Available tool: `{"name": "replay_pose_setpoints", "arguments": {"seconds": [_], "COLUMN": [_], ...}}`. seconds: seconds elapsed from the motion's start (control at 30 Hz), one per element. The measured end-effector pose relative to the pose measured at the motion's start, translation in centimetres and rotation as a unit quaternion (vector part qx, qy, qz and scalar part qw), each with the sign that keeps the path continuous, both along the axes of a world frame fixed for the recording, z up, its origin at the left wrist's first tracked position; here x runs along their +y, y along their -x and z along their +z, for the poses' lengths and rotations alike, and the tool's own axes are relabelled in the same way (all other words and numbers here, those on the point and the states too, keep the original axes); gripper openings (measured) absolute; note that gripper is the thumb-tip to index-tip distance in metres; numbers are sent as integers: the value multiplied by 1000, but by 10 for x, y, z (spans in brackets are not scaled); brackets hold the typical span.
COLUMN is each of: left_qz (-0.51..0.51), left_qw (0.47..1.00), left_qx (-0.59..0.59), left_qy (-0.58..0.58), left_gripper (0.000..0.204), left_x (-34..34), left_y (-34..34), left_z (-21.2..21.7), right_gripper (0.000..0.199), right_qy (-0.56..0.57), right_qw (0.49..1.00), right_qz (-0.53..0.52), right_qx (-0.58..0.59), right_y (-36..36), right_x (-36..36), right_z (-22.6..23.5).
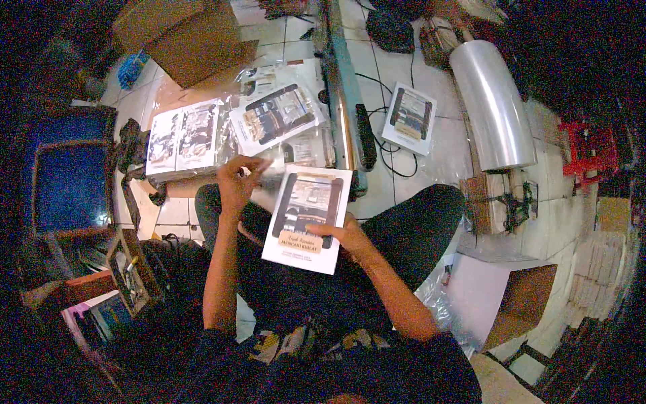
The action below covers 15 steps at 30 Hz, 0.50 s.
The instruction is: The person wraps books in plastic film by hand, places them in cardboard boxes, and uses a heat sealer to seal the plastic packaging.
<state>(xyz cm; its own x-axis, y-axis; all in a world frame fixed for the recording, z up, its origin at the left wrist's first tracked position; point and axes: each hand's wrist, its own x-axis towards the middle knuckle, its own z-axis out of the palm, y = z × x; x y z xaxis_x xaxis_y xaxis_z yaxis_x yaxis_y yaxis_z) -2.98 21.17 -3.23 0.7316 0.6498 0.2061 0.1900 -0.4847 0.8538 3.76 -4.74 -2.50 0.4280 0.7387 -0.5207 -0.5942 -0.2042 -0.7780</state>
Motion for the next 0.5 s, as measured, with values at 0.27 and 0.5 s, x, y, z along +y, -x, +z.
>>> {"name": "replay_pose_setpoints", "arguments": {"seconds": [0.27,0.5], "left_qz": [81,61], "left_qw": [984,998], "left_qx": [-73,-19], "left_qy": [-138,-28], "left_gripper": [25,17], "left_x": [-22,-25], "left_y": [13,30], "left_z": [4,-1], "right_gripper": [57,52], "right_qy": [-21,-84], "right_qw": [998,975], "right_qz": [-43,-193], "right_qx": [27,69], "right_y": [-3,-17], "right_x": [9,30], "right_z": [1,-17]}}
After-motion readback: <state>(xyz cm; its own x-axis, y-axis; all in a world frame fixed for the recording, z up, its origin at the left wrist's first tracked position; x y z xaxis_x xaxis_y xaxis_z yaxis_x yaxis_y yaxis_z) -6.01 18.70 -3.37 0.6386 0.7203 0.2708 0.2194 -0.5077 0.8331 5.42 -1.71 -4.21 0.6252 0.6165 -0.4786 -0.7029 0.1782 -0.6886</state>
